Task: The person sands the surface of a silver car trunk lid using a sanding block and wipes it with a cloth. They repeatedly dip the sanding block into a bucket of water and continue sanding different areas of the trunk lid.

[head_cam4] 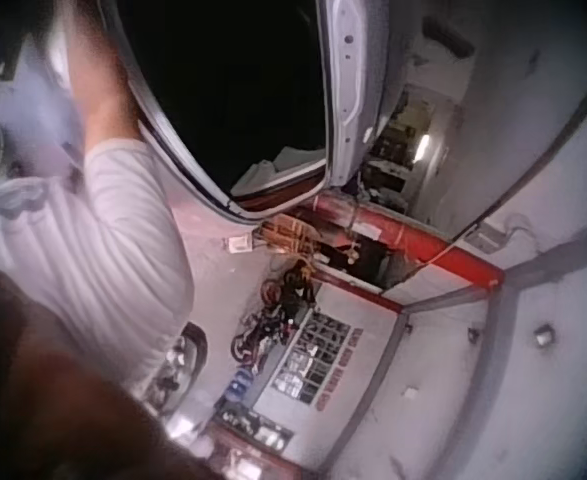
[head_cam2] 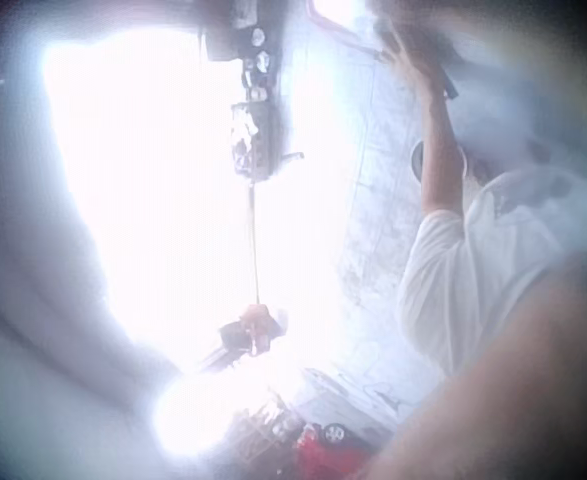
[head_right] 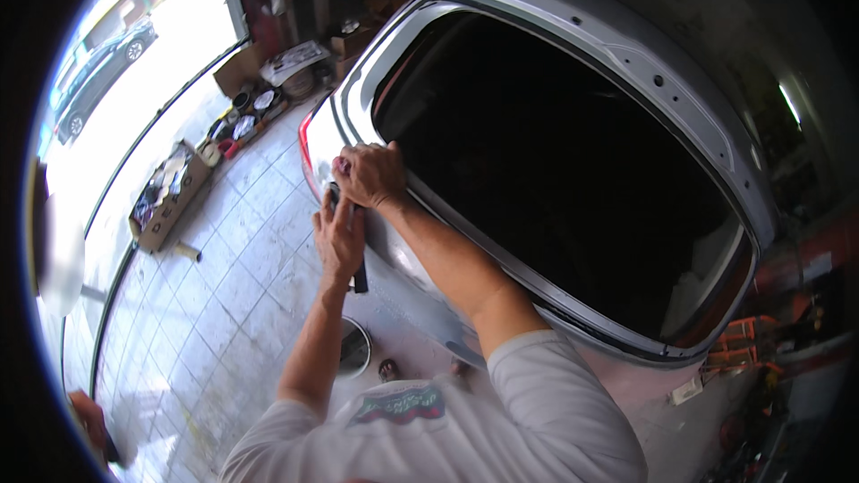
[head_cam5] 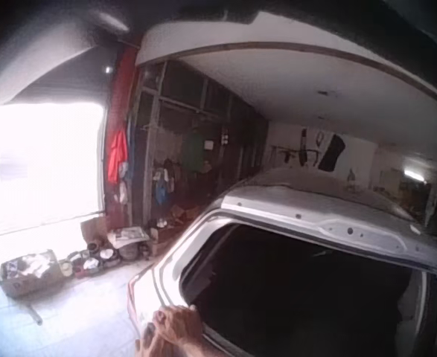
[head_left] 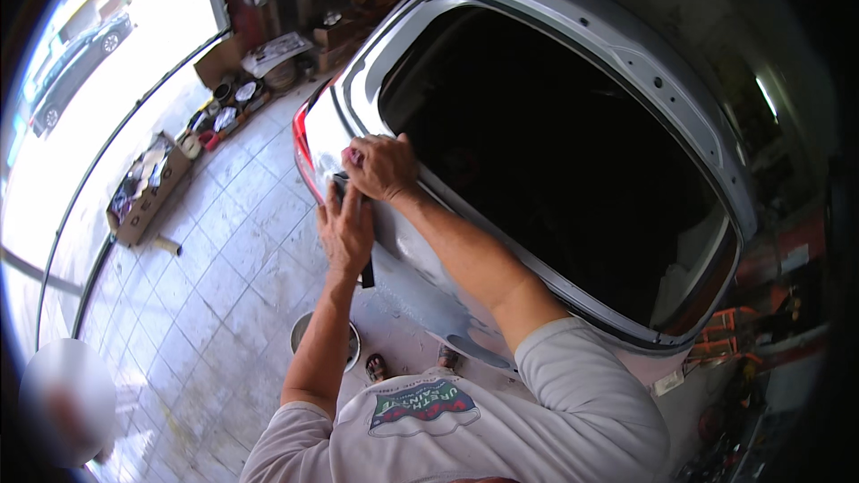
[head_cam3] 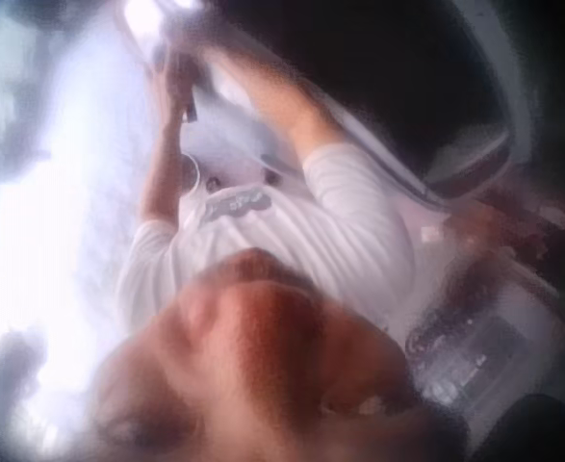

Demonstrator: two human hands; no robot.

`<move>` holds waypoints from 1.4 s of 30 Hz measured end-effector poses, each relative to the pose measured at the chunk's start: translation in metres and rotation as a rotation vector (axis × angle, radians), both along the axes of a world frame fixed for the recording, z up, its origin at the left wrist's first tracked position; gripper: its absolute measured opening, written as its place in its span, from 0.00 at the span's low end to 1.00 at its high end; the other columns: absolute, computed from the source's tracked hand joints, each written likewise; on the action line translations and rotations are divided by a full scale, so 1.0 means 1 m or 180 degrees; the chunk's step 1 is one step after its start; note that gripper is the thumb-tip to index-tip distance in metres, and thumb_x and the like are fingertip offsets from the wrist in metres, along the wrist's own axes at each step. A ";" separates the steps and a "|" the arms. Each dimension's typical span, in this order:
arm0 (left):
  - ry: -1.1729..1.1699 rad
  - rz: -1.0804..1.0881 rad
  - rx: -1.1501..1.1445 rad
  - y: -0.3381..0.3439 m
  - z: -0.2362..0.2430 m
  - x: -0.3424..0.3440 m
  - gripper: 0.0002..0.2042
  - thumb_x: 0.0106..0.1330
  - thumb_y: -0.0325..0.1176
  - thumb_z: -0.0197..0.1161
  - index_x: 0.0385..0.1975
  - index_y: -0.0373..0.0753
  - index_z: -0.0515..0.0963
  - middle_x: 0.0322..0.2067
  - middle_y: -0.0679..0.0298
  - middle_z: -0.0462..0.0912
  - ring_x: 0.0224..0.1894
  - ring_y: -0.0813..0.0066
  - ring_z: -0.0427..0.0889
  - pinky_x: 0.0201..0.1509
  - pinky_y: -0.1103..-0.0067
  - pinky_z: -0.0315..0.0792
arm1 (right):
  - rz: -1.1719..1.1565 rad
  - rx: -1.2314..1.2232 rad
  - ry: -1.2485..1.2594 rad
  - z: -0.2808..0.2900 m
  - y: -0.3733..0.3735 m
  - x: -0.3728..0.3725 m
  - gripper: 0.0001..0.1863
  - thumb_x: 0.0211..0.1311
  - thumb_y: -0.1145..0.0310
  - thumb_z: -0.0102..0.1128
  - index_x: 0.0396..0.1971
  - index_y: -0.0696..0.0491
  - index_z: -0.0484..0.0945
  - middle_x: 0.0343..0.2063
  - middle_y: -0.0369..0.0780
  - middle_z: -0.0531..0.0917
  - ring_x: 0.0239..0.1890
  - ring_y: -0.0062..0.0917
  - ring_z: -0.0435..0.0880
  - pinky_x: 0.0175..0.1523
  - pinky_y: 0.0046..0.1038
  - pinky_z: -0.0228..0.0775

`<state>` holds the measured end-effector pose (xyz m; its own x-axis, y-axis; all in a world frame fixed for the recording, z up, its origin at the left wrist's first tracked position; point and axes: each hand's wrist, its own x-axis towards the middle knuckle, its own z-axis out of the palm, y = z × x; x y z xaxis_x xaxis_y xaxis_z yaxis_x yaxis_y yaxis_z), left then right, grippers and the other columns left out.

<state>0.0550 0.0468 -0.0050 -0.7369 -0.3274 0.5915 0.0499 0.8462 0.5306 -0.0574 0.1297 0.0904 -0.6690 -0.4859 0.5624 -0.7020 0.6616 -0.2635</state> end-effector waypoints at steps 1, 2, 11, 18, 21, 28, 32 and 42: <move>0.0101 0.0021 -0.0116 -0.024 -0.002 -0.017 0.25 0.71 0.36 0.66 0.69 0.45 0.78 0.69 0.38 0.73 0.66 0.35 0.74 0.67 0.53 0.71 | 0.0047 -0.0086 -0.0064 0.003 -0.007 0.004 0.13 0.66 0.50 0.61 0.32 0.43 0.86 0.30 0.38 0.89 0.36 0.34 0.89 0.46 0.44 0.66; 0.0036 0.0062 -0.0646 -0.049 0.008 -0.036 0.23 0.73 0.39 0.64 0.68 0.45 0.78 0.67 0.40 0.76 0.65 0.38 0.76 0.67 0.55 0.70 | 0.0059 -0.0115 -0.0118 0.005 -0.011 0.008 0.13 0.67 0.51 0.61 0.30 0.43 0.85 0.29 0.38 0.89 0.36 0.33 0.89 0.45 0.43 0.65; -0.0260 -0.0076 -0.0082 0.011 -0.003 0.015 0.26 0.74 0.35 0.62 0.73 0.44 0.74 0.71 0.47 0.73 0.72 0.45 0.71 0.71 0.56 0.65 | -0.0029 -0.0204 0.0016 -0.003 0.003 0.007 0.13 0.66 0.51 0.61 0.30 0.43 0.86 0.29 0.38 0.89 0.35 0.34 0.89 0.46 0.43 0.65; -0.0118 -0.0104 0.0025 -0.106 0.014 -0.066 0.24 0.72 0.41 0.66 0.66 0.38 0.79 0.64 0.46 0.81 0.65 0.44 0.80 0.64 0.58 0.74 | 0.0104 -0.0290 0.0215 0.001 -0.018 -0.004 0.14 0.67 0.50 0.60 0.29 0.44 0.83 0.30 0.39 0.89 0.33 0.39 0.88 0.42 0.48 0.66; -0.0540 -0.0563 0.1352 -0.131 0.024 -0.049 0.29 0.70 0.49 0.71 0.67 0.41 0.80 0.60 0.49 0.86 0.62 0.50 0.85 0.68 0.67 0.75 | 0.0128 -0.0146 0.0217 -0.002 -0.006 -0.019 0.16 0.70 0.48 0.59 0.32 0.44 0.84 0.32 0.40 0.89 0.35 0.41 0.89 0.42 0.47 0.70; -0.1932 0.1249 0.2153 -0.125 -0.191 0.266 0.34 0.64 0.55 0.73 0.67 0.45 0.80 0.59 0.44 0.85 0.63 0.47 0.83 0.70 0.66 0.75 | 0.0419 -0.0346 -0.0107 -0.034 -0.020 -0.065 0.23 0.74 0.47 0.59 0.43 0.51 0.91 0.38 0.49 0.91 0.41 0.45 0.91 0.49 0.44 0.82; -0.3980 0.2354 0.3045 0.007 -0.227 0.516 0.25 0.59 0.46 0.73 0.56 0.44 0.87 0.57 0.51 0.87 0.62 0.51 0.84 0.65 0.60 0.79 | 0.0025 0.0406 -0.0325 -0.029 0.004 -0.078 0.27 0.73 0.38 0.59 0.51 0.46 0.90 0.42 0.41 0.93 0.44 0.40 0.92 0.50 0.40 0.83; -0.3577 0.4464 0.5622 0.473 -0.214 0.747 0.27 0.54 0.42 0.78 0.54 0.39 0.87 0.57 0.52 0.88 0.60 0.53 0.87 0.61 0.61 0.82 | 0.0401 0.1025 0.0268 -0.005 -0.030 -0.082 0.23 0.68 0.44 0.61 0.49 0.47 0.89 0.43 0.44 0.92 0.45 0.42 0.91 0.51 0.43 0.80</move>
